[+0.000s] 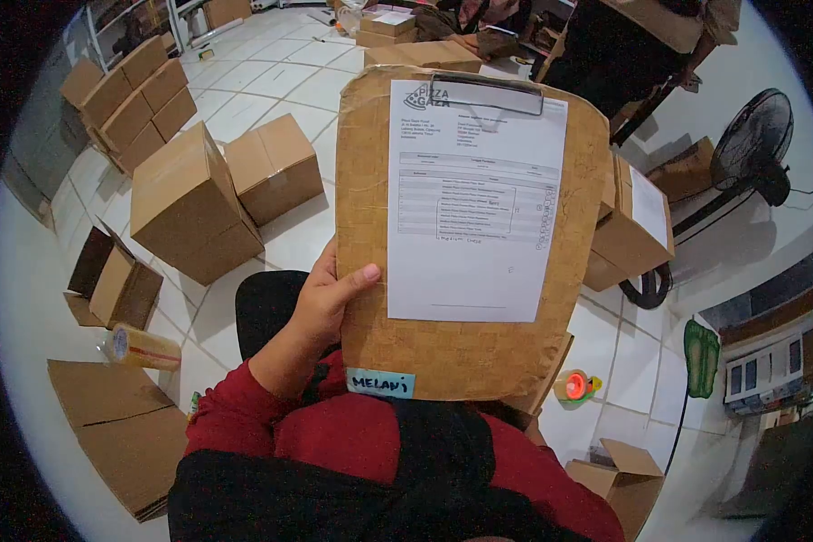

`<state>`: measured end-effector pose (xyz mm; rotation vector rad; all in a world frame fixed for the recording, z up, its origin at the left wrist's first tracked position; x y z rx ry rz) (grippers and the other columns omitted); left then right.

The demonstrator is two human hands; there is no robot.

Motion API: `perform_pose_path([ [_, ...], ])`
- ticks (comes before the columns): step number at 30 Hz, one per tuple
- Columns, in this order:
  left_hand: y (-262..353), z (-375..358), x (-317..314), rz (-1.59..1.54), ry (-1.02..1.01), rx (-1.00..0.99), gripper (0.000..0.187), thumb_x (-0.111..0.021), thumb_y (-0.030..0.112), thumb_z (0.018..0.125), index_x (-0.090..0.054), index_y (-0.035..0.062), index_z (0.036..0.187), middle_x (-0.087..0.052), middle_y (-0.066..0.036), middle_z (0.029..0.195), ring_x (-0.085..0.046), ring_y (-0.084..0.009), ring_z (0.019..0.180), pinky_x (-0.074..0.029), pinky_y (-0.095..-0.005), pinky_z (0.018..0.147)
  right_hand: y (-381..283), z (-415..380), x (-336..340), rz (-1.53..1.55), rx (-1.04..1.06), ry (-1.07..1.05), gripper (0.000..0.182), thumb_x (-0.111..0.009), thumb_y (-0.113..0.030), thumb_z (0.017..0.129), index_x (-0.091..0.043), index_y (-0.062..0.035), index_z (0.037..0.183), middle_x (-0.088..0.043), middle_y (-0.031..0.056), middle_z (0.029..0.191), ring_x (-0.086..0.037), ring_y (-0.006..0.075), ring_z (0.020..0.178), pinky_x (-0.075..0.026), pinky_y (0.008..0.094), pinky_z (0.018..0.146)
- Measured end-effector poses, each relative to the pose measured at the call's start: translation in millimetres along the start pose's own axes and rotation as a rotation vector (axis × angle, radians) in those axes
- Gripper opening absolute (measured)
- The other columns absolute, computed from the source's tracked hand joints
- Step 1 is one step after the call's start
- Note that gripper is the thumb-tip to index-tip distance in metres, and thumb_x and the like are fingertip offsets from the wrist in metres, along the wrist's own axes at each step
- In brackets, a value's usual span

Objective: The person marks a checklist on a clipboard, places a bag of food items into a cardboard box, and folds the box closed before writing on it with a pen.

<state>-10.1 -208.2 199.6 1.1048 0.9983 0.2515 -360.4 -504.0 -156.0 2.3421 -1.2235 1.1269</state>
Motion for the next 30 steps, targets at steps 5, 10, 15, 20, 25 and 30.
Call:
perform_pose_path([
  [5,-1,0,1,0.0,-0.002,0.008,0.046,-0.052,0.008,0.076,-0.03,0.0012,0.116,-0.047,-0.011,0.106,-0.047,-0.0175,0.097,-0.038,-0.0314,0.082,50,60,-75,0.386,0.076,0.246,0.091,-0.061,-0.032,0.069,0.004,-0.0081,0.129,0.007,0.0199,0.133,0.005,0.0292,0.124,0.01,0.0403,0.096],
  [10,-5,-1,3,0.007,-0.002,-0.001,0.046,-0.052,0.008,0.076,-0.03,0.0011,0.116,-0.047,-0.011,0.106,-0.047,-0.0172,0.097,-0.038,-0.0314,0.082,59,53,-79,-0.48,0.199,0.554,0.092,-0.058,-0.042,0.069,0.003,-0.0085,0.129,0.007,0.0187,0.133,0.006,0.0321,0.123,0.003,0.0421,0.098],
  [15,-5,-5,-1,0.003,0.03,-0.024,0.045,-0.052,0.009,0.076,-0.031,0.001,0.115,-0.047,-0.011,0.105,-0.048,-0.0175,0.096,-0.038,-0.0317,0.082,62,57,-79,-0.591,0.169,0.386,0.077,-0.046,-0.048,0.073,-0.007,-0.012,0.129,-0.006,0.0153,0.132,-0.006,0.0314,0.122,-0.01,0.0458,0.095],
  [20,-9,-11,-4,0.011,0.041,-0.023,0.047,-0.053,0.009,0.075,-0.031,0.0009,0.116,-0.047,-0.011,0.105,-0.047,-0.0175,0.096,-0.038,-0.0311,0.082,50,48,-60,-0.686,0.127,0.214,0.067,-0.034,-0.054,0.076,-0.018,-0.0154,0.128,-0.018,0.0119,0.132,-0.017,0.0307,0.12,-0.022,0.0495,0.092],
  [25,-13,-19,-3,0.088,0.167,-0.042,0.048,-0.054,0.007,0.072,-0.034,0.0017,0.116,-0.049,-0.008,0.103,-0.048,-0.0173,0.093,-0.038,-0.0297,0.079,-2,-21,20,0.234,0.005,0.207,0.056,-0.051,-0.032,0.074,-0.03,-0.0143,0.123,-0.03,0.0152,0.125,-0.029,0.0331,0.115,-0.032,0.0505,0.086],
  [30,-18,-18,22,0.227,0.145,-0.149,0.043,-0.05,0.006,0.073,-0.036,-0.0009,0.113,-0.049,-0.011,0.104,-0.049,-0.0204,0.093,-0.037,-0.0315,0.082,51,-22,17,0.253,-0.051,0.438,0.041,-0.047,-0.034,0.076,-0.052,-0.0022,0.1,-0.051,0.0203,0.101,-0.049,0.0336,0.093,-0.037,0.039,0.083],
])
Point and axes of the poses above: each hand's wrist, its own z-axis towards the middle knuckle, its own x-axis out of the back of the hand, y = z × x, the point moved 1 cm from there along z, towards the middle knuckle
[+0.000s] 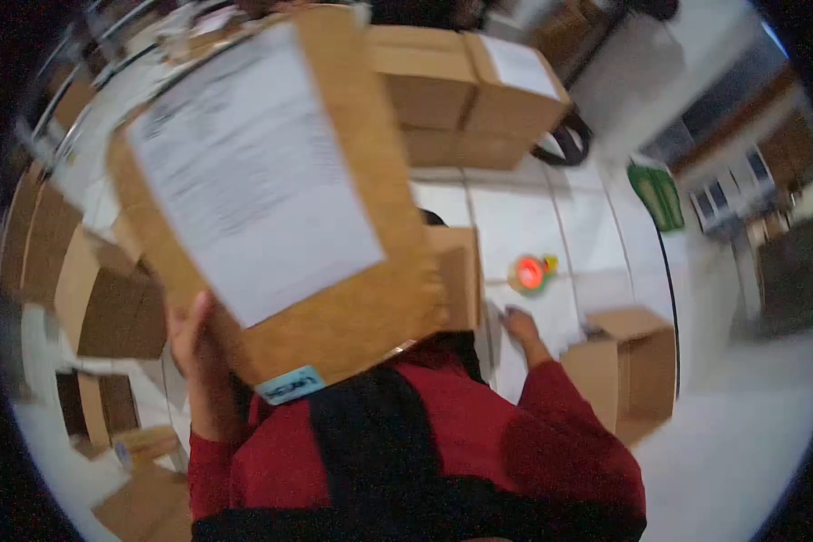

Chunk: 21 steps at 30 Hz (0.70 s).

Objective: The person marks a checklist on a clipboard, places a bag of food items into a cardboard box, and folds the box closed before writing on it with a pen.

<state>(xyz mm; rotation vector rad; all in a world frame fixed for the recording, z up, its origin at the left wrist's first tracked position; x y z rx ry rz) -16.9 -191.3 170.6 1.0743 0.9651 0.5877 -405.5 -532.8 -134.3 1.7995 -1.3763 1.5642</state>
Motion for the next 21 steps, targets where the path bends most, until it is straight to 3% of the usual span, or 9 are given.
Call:
perform_pose_path([
  [4,-7,3,17,0.019,0.055,-0.043,0.043,-0.048,0.008,0.076,-0.033,-0.0048,0.114,-0.046,-0.014,0.107,-0.048,-0.0218,0.095,-0.036,-0.0325,0.083,67,-6,20,0.075,-0.214,0.208,0.04,-0.053,-0.03,0.072,-0.052,-0.0013,0.1,-0.058,0.0161,0.087,-0.055,0.0295,0.078,-0.043,0.0334,0.072],
  [5,-8,5,31,0.032,0.032,-0.029,0.043,-0.048,0.008,0.076,-0.033,-0.0048,0.114,-0.046,-0.014,0.107,-0.048,-0.0218,0.095,-0.036,-0.0325,0.083,62,-14,38,0.162,-0.399,0.132,0.038,-0.053,-0.027,0.073,-0.052,-0.0008,0.1,-0.058,0.016,0.086,-0.056,0.0288,0.078,-0.044,0.0327,0.07],
  [9,5,6,39,0.14,0.14,0.0,0.043,-0.048,0.012,0.078,-0.032,-0.0049,0.114,-0.047,-0.015,0.106,-0.048,-0.0222,0.095,-0.038,-0.0326,0.081,60,-30,37,0.148,-0.418,0.093,0.036,-0.052,-0.025,0.073,-0.053,-0.0004,0.099,-0.057,0.0157,0.091,-0.054,0.0285,0.084,-0.042,0.0329,0.075],
  [12,17,8,48,0.023,0.065,-0.066,0.043,-0.05,0.011,0.078,-0.032,-0.0053,0.114,-0.046,-0.014,0.105,-0.049,-0.022,0.093,-0.04,-0.0331,0.08,34,-14,21,0.1,-0.175,0.115,0.034,-0.05,-0.028,0.074,-0.053,-0.0042,0.098,-0.052,0.0176,0.1,-0.048,0.0299,0.096,-0.037,0.0368,0.084],
  [15,30,8,70,0.085,0.17,-0.155,0.037,-0.049,0.01,0.078,-0.037,-0.0051,0.109,-0.049,-0.013,0.101,-0.05,-0.0213,0.089,-0.04,-0.0322,0.08,-50,15,41,0.163,-0.014,0.107,0.031,-0.052,-0.023,0.073,-0.055,-0.0013,0.095,-0.055,0.0177,0.092,-0.052,0.0308,0.086,-0.04,0.0368,0.079],
  [18,31,1,121,0.187,0.289,-0.102,0.011,-0.052,0.01,0.076,-0.054,0.0004,0.081,-0.05,-0.004,0.076,-0.046,-0.0135,0.067,-0.038,-0.0282,0.058,-95,67,18,0.269,0.391,0.418,0.031,-0.05,-0.025,0.074,-0.053,-0.0031,0.096,-0.055,0.0171,0.091,-0.051,0.0298,0.088,-0.039,0.0359,0.079],
  [19,20,1,143,0.253,0.31,-0.215,0.007,-0.052,0.011,0.076,-0.054,0.0042,0.076,-0.049,-0.001,0.074,-0.045,-0.0124,0.064,-0.035,-0.0276,0.054,-127,71,32,0.532,0.488,0.287,0.03,-0.05,-0.024,0.075,-0.053,-0.0025,0.096,-0.055,0.017,0.086,-0.052,0.0301,0.084,-0.04,0.0364,0.076],
  [20,28,-5,120,0.947,0.441,-0.28,0.007,-0.053,0.011,0.076,-0.052,0.0056,0.08,-0.05,0.0,0.075,-0.046,-0.0114,0.065,-0.037,-0.0253,0.057,-163,70,55,0.779,0.587,0.122,0.03,-0.049,-0.023,0.075,-0.052,-0.0019,0.095,-0.056,0.0169,0.081,-0.054,0.0304,0.08,-0.041,0.0369,0.073],
  [21,38,-7,94,0.159,0.369,-0.16,0.018,-0.055,0.01,0.075,-0.05,0.0048,0.091,-0.052,-0.001,0.077,-0.049,-0.0118,0.065,-0.039,-0.0249,0.057,-230,84,68,0.794,0.696,0.083,0.03,-0.049,-0.023,0.075,-0.052,-0.0019,0.095,-0.056,0.0169,0.081,-0.054,0.0304,0.08,-0.041,0.0369,0.073],
])
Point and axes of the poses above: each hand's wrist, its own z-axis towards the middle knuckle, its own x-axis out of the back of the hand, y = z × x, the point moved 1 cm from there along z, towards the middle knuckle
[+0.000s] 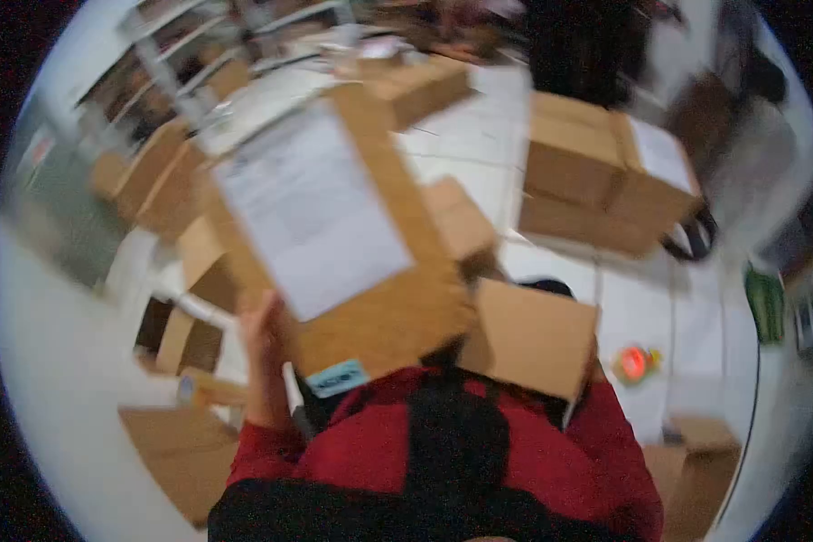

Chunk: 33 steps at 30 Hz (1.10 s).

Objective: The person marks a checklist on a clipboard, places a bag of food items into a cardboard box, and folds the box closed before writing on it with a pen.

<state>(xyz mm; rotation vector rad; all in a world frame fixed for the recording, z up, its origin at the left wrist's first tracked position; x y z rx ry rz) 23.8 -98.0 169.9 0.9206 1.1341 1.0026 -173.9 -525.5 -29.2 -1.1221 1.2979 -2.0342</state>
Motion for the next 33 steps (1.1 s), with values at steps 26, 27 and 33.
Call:
perform_pose_path([
  [26,-2,-20,6,-0.13,-0.064,0.123,0.048,-0.051,0.004,0.074,-0.03,0.0022,0.118,-0.047,-0.011,0.107,-0.047,-0.0194,0.097,-0.038,-0.0307,0.083,-201,8,-17,0.052,-0.088,0.015,0.015,-0.048,-0.013,0.067,-0.05,-0.0013,0.076,-0.053,0.0091,0.078,-0.051,0.0173,0.068,-0.041,0.0269,0.059],
  [27,-7,-21,9,-0.13,-0.072,0.137,0.048,-0.051,0.004,0.074,-0.03,0.0022,0.118,-0.047,-0.011,0.107,-0.047,-0.0194,0.097,-0.038,-0.0307,0.083,-198,2,-39,-0.142,0.054,-0.123,0.018,-0.051,-0.009,0.062,-0.05,0.0,0.077,-0.052,0.0129,0.08,-0.052,0.0251,0.076,-0.041,0.0326,0.066],
  [33,-61,-20,105,0.026,0.068,0.307,0.041,-0.052,0.003,0.075,-0.038,0.004,0.113,-0.051,-0.01,0.102,-0.051,-0.0192,0.089,-0.042,-0.0306,0.076,-188,-14,-105,-0.692,0.647,-0.29,0.012,-0.06,-0.014,0.065,-0.054,-0.0062,0.074,-0.051,0.0127,0.094,-0.05,0.0288,0.091,-0.037,0.0412,0.083],
])
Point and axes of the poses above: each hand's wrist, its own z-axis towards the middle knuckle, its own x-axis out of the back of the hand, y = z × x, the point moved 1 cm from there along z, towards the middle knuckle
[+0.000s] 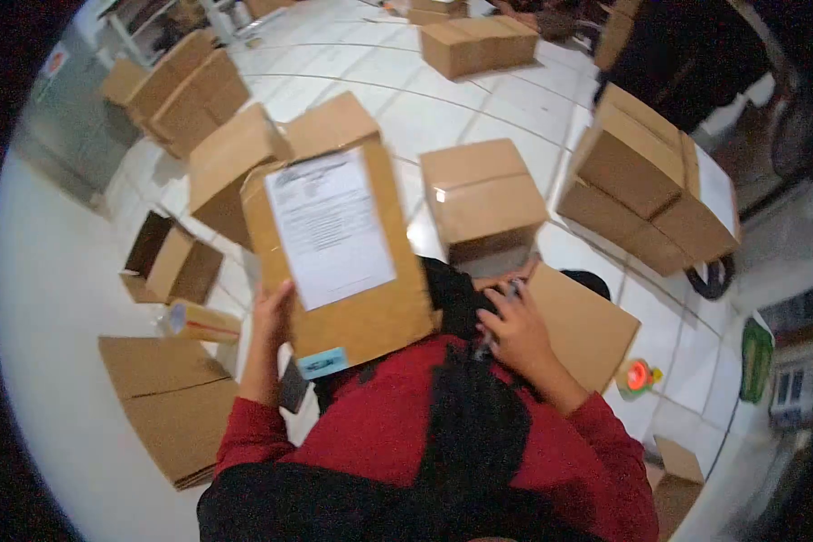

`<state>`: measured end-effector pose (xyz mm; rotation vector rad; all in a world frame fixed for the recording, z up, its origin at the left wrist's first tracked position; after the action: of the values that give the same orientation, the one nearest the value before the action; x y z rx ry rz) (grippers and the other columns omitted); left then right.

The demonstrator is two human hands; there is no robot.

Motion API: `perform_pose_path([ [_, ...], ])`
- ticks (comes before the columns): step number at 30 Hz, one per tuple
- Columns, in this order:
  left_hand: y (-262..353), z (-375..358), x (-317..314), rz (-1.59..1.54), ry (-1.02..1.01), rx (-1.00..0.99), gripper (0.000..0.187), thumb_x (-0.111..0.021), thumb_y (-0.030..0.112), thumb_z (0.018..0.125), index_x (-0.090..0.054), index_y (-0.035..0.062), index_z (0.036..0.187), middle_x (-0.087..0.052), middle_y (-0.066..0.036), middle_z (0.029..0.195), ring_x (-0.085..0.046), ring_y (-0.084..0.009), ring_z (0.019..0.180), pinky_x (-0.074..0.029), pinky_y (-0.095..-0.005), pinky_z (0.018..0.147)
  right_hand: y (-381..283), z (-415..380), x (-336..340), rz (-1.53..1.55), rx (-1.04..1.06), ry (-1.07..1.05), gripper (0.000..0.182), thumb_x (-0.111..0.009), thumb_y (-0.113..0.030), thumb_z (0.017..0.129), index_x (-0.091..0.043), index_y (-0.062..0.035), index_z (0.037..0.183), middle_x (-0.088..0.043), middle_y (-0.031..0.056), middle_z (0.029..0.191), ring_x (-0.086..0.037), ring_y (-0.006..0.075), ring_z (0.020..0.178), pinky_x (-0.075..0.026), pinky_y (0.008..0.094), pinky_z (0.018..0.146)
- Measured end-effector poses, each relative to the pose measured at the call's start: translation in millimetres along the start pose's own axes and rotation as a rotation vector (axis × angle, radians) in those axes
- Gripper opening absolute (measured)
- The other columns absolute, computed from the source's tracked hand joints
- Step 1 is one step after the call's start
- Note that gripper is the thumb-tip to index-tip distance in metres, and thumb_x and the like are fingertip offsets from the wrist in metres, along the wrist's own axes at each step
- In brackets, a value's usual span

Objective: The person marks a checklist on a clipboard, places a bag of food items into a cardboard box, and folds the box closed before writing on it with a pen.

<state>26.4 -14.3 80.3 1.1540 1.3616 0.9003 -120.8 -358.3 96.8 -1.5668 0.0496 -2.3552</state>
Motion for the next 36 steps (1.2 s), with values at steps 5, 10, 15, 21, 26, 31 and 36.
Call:
perform_pose_path([
  [5,-32,-14,40,0.209,-0.012,0.288,0.056,-0.055,0.009,0.073,-0.026,-0.0006,0.12,-0.043,-0.016,0.112,-0.045,-0.0232,0.1,-0.038,-0.032,0.083,14,-12,4,0.083,0.089,-0.12,0.017,-0.06,-0.018,0.066,-0.049,-0.0065,0.064,-0.054,0.0102,0.088,-0.053,0.027,0.087,-0.035,0.0423,0.085],
  [10,-28,3,30,1.232,0.243,-0.365,0.068,-0.06,0.009,0.068,-0.021,0.0,0.123,-0.037,-0.021,0.116,-0.035,-0.0292,0.11,-0.029,-0.0352,0.091,34,-16,26,0.113,0.267,-0.1,0.019,-0.059,-0.021,0.069,-0.049,-0.0062,0.064,-0.054,0.0099,0.085,-0.054,0.0254,0.083,-0.039,0.0404,0.08],
  [15,15,0,-115,0.964,-0.255,-0.521,0.045,-0.057,0.009,0.072,-0.039,0.0009,0.112,-0.042,-0.016,0.111,-0.044,-0.0257,0.1,-0.034,-0.0324,0.085,56,-39,35,0.361,-0.1,0.527,0.036,-0.054,-0.036,0.075,-0.053,-0.007,0.095,-0.05,0.0105,0.097,-0.052,0.0219,0.082,-0.041,0.0358,0.076],
  [21,-60,-11,-257,0.626,-1.189,0.115,0.071,-0.057,0.027,0.076,-0.011,0.0095,0.127,-0.033,-0.016,0.121,-0.041,-0.025,0.104,-0.037,-0.0342,0.085,89,-43,34,1.479,-0.46,0.856,0.036,-0.048,-0.025,0.081,-0.043,0.002,0.104,-0.047,0.0152,0.104,-0.052,0.0233,0.089,-0.042,0.0327,0.08],
  [26,-92,-14,-297,0.317,-1.347,0.149,0.085,-0.06,0.026,0.074,0.004,0.0109,0.129,-0.006,-0.017,0.133,-0.03,-0.0289,0.114,-0.035,-0.0361,0.087,116,-59,37,1.748,-0.557,0.77,0.035,-0.048,-0.018,0.081,-0.041,0.0009,0.109,-0.046,0.0176,0.109,-0.053,0.0213,0.087,-0.048,0.0273,0.071],
  [31,-99,-25,-300,0.154,-1.365,0.202,0.08,-0.062,0.019,0.072,-0.005,0.0109,0.127,0.016,-0.013,0.132,-0.026,-0.027,0.115,-0.047,-0.0288,0.069,115,-44,45,1.836,-0.629,0.69,0.015,-0.052,-0.013,0.078,-0.046,-0.0042,0.089,-0.051,0.0135,0.095,-0.054,0.0196,0.079,-0.046,0.0285,0.072],
  [36,-93,-38,-292,0.19,-1.287,0.409,0.066,-0.063,0.017,0.071,-0.017,0.0102,0.118,-0.009,-0.015,0.129,-0.049,-0.0191,0.091,-0.047,-0.0279,0.068,87,-22,33,1.561,-0.791,0.683,0.018,-0.051,0.005,0.074,-0.045,-0.0017,0.088,-0.046,0.0111,0.097,-0.052,0.0196,0.085,-0.043,0.0293,0.078],
])
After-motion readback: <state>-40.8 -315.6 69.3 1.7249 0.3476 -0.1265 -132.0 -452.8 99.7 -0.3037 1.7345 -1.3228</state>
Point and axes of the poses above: each hand's wrist, its own z-axis towards the middle knuckle, its own x-axis out of the back of the hand, y = z × x, the point moved 1 cm from there along z, towards the middle knuckle
